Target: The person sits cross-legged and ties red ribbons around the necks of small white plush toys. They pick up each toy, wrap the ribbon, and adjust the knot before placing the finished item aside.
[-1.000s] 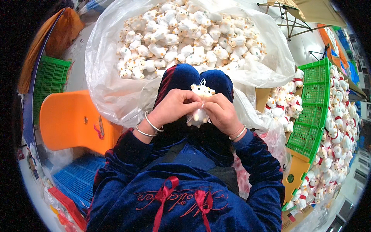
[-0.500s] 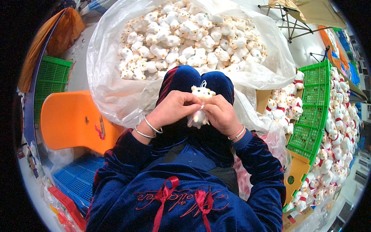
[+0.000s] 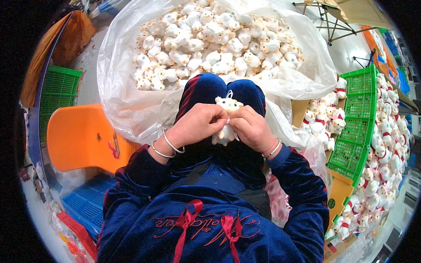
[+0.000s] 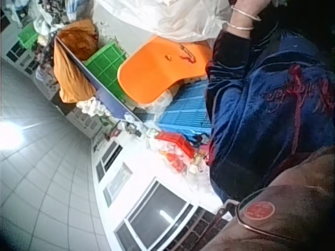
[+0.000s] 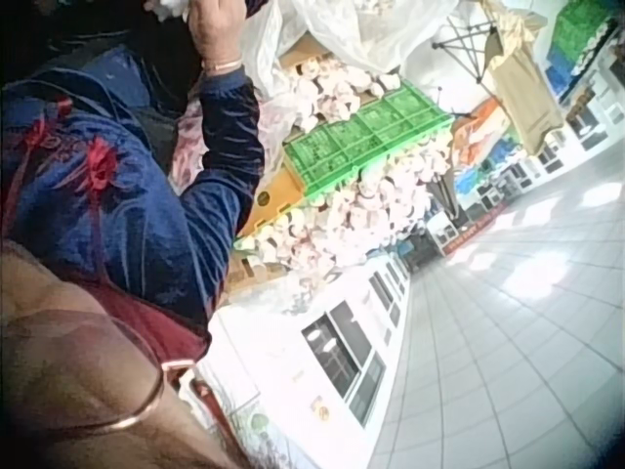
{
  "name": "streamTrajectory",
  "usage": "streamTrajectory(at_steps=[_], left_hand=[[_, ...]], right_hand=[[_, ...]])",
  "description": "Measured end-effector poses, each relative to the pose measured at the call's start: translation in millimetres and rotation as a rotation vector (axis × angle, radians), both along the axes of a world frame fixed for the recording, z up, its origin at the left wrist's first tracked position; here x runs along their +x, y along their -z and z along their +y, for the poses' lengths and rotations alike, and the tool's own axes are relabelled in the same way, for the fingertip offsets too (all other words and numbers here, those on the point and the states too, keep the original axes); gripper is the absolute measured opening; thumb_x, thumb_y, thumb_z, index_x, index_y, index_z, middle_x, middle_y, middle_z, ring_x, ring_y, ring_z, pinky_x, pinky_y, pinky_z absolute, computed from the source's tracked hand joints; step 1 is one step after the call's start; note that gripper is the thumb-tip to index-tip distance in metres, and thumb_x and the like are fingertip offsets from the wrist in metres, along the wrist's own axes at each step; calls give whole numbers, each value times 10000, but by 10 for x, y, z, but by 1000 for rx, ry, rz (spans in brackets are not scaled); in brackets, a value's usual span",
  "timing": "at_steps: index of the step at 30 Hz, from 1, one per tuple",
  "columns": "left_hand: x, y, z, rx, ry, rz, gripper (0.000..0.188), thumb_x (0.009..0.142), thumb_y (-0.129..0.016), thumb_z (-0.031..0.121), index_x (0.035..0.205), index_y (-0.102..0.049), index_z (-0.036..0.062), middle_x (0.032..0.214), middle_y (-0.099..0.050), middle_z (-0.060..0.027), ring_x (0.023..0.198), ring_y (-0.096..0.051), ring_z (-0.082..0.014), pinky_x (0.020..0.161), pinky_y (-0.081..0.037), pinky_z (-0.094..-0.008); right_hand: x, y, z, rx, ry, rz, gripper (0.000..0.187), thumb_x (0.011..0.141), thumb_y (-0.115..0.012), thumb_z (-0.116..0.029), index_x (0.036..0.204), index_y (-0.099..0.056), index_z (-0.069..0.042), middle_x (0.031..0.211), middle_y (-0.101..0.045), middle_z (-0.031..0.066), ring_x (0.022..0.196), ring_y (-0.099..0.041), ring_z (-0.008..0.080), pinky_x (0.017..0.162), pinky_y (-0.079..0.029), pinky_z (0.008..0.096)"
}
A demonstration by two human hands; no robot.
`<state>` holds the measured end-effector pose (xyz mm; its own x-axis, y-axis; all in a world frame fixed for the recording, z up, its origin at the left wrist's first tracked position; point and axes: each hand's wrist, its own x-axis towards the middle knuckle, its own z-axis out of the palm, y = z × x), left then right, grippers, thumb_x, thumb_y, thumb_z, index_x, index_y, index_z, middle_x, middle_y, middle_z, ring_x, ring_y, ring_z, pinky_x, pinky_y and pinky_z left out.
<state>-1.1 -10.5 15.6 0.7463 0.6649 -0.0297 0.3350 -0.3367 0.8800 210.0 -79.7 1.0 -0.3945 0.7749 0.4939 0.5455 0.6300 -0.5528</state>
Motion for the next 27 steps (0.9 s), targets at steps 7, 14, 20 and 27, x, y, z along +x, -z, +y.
streamTrajectory(at_steps=[7, 14, 20, 27], left_hand=[[-27, -24, -34, -129, -70, -70, 130, 920, -692, 112, 905, -688, -17, 773, -702, -128, 704, -687, -165, 668, -542, -308], [-35, -17, -61, -344, -153, -53, 181, 982, -655, 135, 963, -720, -33, 764, -708, -46, 690, -629, -69, 637, -522, -265], [-20, -37, -74, -266, -136, -68, 185, 976, -659, 142, 951, -714, -33, 756, -706, -80, 677, -625, -82, 630, -516, -282], [-1, 28, -125, -103, -143, -71, 155, 970, -640, 123, 930, -664, -25, 776, -690, -156, 688, -672, -200, 654, -528, -339]], right_hand=[[-23, 8, 9, 4, 24, 30, 225, 765, -780, 14, 931, -634, -25, 964, -662, 118, 847, -650, 306, 722, -538, 376], [-50, 12, -3, 15, 46, 32, 230, 757, -790, 20, 930, -643, -22, 960, -668, 114, 844, -654, 301, 719, -541, 380], [-53, 14, -10, 23, 50, 32, 230, 758, -786, 26, 935, -649, -25, 964, -671, 109, 854, -658, 300, 726, -545, 377], [-51, 32, -26, -29, 96, 80, 216, 782, -772, 28, 956, -655, -22, 957, -687, 120, 849, -670, 296, 723, -550, 378]])
